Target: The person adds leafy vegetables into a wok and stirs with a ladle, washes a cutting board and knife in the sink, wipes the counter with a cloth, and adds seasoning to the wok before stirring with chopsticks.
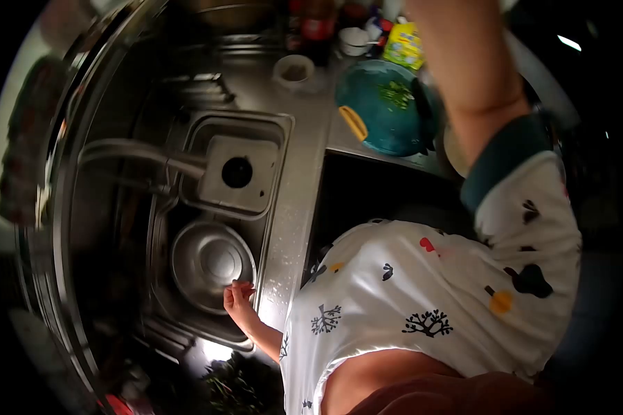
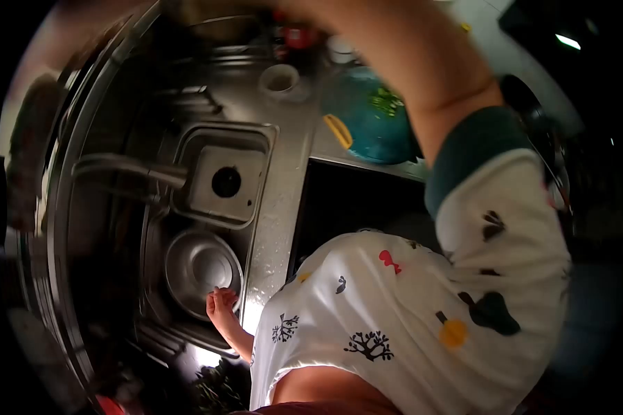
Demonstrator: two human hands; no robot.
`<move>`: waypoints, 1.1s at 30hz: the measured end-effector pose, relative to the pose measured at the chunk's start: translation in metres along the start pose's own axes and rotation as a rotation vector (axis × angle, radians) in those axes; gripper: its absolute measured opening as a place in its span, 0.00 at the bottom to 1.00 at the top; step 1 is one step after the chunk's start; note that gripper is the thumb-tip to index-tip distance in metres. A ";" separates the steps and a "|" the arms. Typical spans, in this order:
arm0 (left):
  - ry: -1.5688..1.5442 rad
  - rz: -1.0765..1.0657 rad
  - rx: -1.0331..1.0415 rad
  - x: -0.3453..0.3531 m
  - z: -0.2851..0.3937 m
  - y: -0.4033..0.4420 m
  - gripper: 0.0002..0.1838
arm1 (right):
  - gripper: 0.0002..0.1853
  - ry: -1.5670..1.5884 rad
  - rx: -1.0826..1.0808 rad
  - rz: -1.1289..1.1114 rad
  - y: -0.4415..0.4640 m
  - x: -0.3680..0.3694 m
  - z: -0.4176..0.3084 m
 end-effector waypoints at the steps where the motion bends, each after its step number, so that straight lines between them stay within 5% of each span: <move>1: 0.051 -0.124 -0.011 0.022 0.003 0.016 0.14 | 0.06 0.194 0.123 -0.062 -0.043 0.025 0.007; 4: 0.179 -0.419 0.026 0.099 0.024 0.045 0.15 | 0.09 0.810 0.827 -0.315 -0.247 0.153 0.015; 6: 0.250 -0.573 0.006 0.088 0.038 0.063 0.15 | 0.08 0.378 0.948 -0.339 -0.359 0.243 -0.038; 7: 0.271 -0.624 0.000 0.102 0.044 0.070 0.15 | 0.07 0.468 1.182 -0.280 -0.425 0.259 -0.065; 9: 0.283 -0.766 -0.008 0.144 0.034 0.089 0.14 | 0.09 0.545 1.711 -0.164 -0.497 0.241 -0.124; 14: 0.330 -0.975 0.077 0.265 0.039 0.102 0.17 | 0.08 0.306 2.043 0.246 -0.547 0.205 -0.189; 18: 0.312 -1.186 0.097 0.341 0.029 0.058 0.20 | 0.09 0.086 1.852 0.382 -0.533 0.206 -0.152; 21: 0.309 -1.259 0.162 0.371 0.044 0.008 0.24 | 0.10 0.262 1.758 0.406 -0.492 0.181 -0.129; 25: 0.405 -1.019 0.217 0.402 0.072 -0.086 0.28 | 0.09 0.385 1.532 0.447 -0.521 0.102 -0.143; 33: 0.483 -0.678 0.243 0.348 0.076 0.051 0.31 | 0.09 0.130 1.400 0.563 -0.485 0.137 -0.030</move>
Point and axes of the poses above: each hand's wrist, its own y-axis towards the middle knuckle, its own x-axis out of the palm, z = x × y, the point moved 8 cm from there along y, towards the middle knuckle, and after that the axes turned 9 degrees about y, right-handed, at the moved point
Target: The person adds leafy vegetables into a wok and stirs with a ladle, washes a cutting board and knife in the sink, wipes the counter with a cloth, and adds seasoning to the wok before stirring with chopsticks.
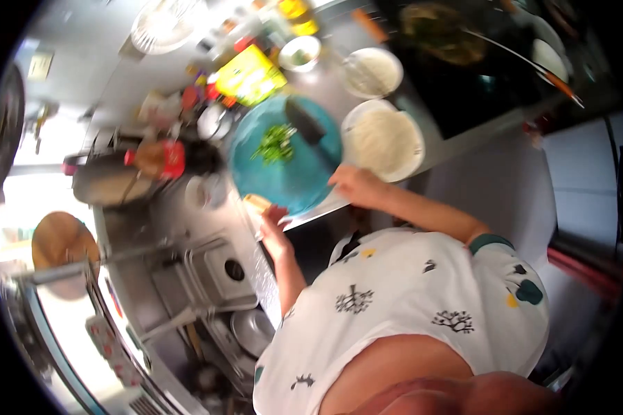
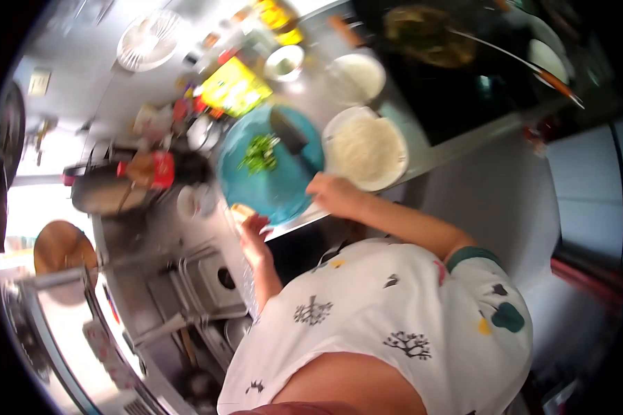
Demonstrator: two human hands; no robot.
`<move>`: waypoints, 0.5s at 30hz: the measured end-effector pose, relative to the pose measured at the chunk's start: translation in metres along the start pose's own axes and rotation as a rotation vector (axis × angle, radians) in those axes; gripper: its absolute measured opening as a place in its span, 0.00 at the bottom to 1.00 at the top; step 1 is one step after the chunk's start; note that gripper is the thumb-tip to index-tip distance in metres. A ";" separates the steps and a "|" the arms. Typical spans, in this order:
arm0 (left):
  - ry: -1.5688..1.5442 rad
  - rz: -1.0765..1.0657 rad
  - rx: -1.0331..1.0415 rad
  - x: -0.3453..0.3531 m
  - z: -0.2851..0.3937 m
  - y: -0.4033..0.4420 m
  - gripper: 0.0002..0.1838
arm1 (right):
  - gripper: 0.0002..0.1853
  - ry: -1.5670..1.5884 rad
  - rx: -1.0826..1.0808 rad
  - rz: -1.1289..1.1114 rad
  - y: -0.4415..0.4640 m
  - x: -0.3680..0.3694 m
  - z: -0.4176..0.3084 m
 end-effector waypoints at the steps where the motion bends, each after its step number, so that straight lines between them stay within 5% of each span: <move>1: 0.004 0.007 -0.006 -0.011 0.000 0.014 0.32 | 0.10 -0.054 0.007 0.021 0.017 0.009 -0.001; 10: 0.263 0.153 0.298 -0.009 0.022 0.112 0.29 | 0.26 -0.519 0.328 -0.136 0.077 0.027 0.036; 15: 0.472 0.151 0.465 0.029 0.039 0.151 0.27 | 0.24 -0.374 0.423 0.107 0.080 0.011 0.041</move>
Point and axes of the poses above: each hand's wrist, its own y-axis towards the middle knuckle, its own x-axis out of the palm, z = x × y, the point moved 8 cm from there along y, towards the middle knuckle, and after that the axes turned 9 degrees about y, right-handed, at the moved point
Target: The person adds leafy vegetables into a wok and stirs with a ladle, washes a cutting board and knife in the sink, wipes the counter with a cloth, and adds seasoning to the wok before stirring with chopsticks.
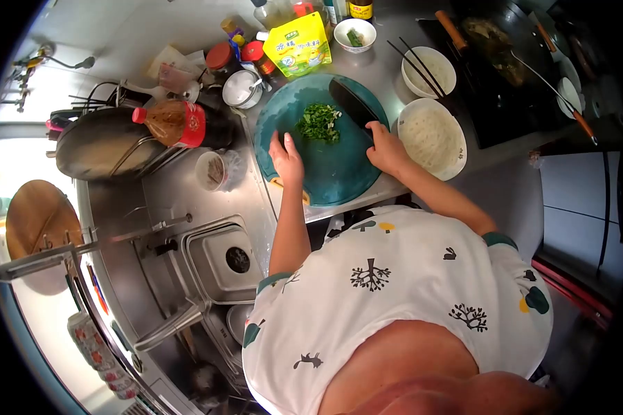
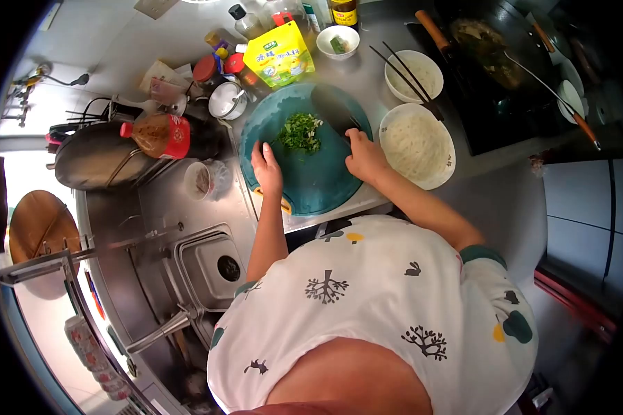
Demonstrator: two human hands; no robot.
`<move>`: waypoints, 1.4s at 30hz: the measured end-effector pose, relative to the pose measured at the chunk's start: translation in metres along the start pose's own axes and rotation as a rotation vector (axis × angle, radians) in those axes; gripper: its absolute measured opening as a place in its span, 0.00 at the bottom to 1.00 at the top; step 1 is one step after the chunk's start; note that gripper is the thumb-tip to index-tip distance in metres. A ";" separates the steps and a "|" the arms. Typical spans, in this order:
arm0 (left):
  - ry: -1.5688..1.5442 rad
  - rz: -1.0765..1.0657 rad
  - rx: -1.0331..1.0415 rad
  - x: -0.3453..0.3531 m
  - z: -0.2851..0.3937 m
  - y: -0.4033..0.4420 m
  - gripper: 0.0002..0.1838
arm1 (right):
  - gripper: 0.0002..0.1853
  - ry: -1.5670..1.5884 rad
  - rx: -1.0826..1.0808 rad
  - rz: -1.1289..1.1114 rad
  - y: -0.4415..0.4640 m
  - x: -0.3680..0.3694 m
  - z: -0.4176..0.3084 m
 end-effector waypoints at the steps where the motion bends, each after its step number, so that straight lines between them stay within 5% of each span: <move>1: 0.018 -0.012 0.030 0.007 0.002 0.005 0.26 | 0.24 0.072 0.012 0.066 -0.002 -0.004 0.001; 16: 0.076 -0.227 0.493 0.064 0.067 0.016 0.29 | 0.18 0.336 -0.126 -0.042 -0.018 0.005 -0.021; 22: 0.081 -0.258 0.561 0.070 0.071 0.014 0.27 | 0.14 0.967 0.328 -0.079 -0.015 0.038 0.054; 25: 0.241 -0.180 0.621 0.064 0.074 0.013 0.31 | 0.13 0.981 0.382 -0.118 -0.019 0.048 0.064; 31: 0.205 -0.170 0.541 0.064 0.079 0.012 0.37 | 0.16 0.923 0.394 -0.195 -0.014 0.057 0.061; 42: 0.044 0.100 0.326 0.058 0.056 0.005 0.18 | 0.18 1.049 0.347 -0.347 -0.021 0.101 0.023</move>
Point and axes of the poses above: each hand's wrist, its own y-axis towards the middle knuckle, its own x-axis out of the palm, z = x × y, the point moved 8 cm from there along y, towards the middle knuckle, and after that the axes turned 9 degrees about y, right-handed, at the moved point
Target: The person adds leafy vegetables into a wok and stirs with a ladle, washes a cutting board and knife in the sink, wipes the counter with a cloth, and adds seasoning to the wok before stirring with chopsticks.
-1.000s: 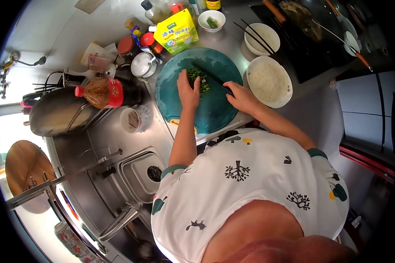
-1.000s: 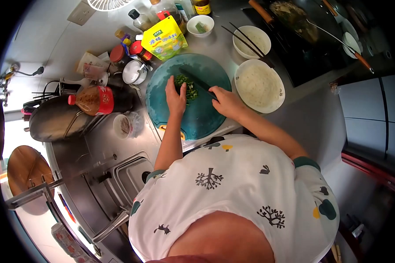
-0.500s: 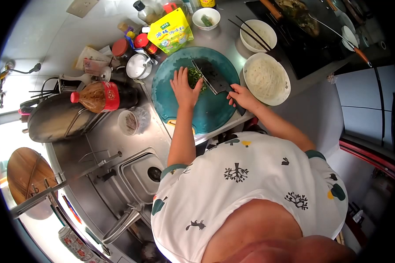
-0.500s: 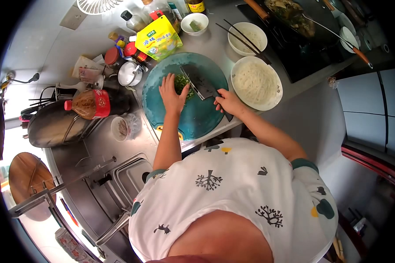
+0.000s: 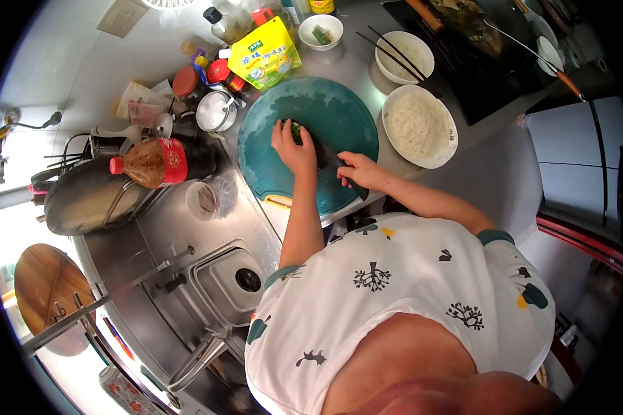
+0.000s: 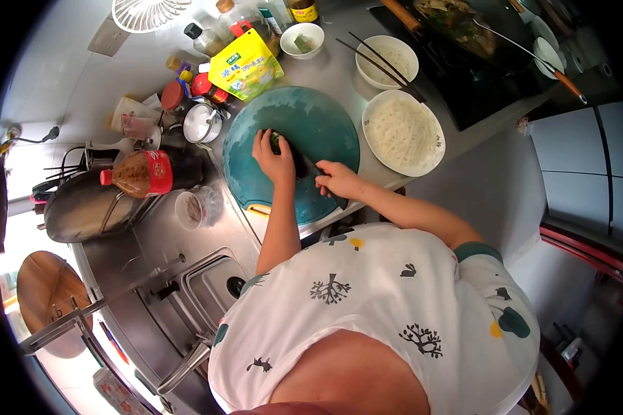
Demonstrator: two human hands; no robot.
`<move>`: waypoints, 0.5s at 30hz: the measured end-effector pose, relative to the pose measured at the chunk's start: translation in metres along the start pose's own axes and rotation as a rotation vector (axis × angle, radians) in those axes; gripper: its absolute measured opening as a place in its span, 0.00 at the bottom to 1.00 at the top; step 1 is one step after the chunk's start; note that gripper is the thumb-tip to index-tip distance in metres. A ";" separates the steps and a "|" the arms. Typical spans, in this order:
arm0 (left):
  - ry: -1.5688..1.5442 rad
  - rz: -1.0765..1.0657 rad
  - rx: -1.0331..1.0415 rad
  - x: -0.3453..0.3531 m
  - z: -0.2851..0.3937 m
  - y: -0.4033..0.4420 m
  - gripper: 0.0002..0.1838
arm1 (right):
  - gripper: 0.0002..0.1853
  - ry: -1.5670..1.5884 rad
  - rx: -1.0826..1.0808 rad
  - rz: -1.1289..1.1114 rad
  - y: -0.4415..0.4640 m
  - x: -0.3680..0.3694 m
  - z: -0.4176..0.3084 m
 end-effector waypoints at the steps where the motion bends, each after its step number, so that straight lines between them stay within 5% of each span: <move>1: -0.027 0.023 -0.043 -0.004 -0.006 -0.002 0.18 | 0.19 0.009 -0.013 -0.009 0.001 0.006 0.001; 11: -0.111 0.189 -0.180 -0.031 -0.013 -0.005 0.15 | 0.19 -0.144 -0.163 -0.095 -0.010 0.029 -0.025; 15: -0.219 0.161 -0.263 -0.045 0.049 0.011 0.15 | 0.17 -0.142 -0.212 -0.156 -0.056 0.013 -0.078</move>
Point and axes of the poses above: each hand's wrist, its own y-axis towards the middle knuckle, its own x-axis out of the palm, z = x × y, the point moved 8 cm from there along y, towards the middle knuckle, and after that the axes turned 9 degrees about y, right-handed, at the moved point
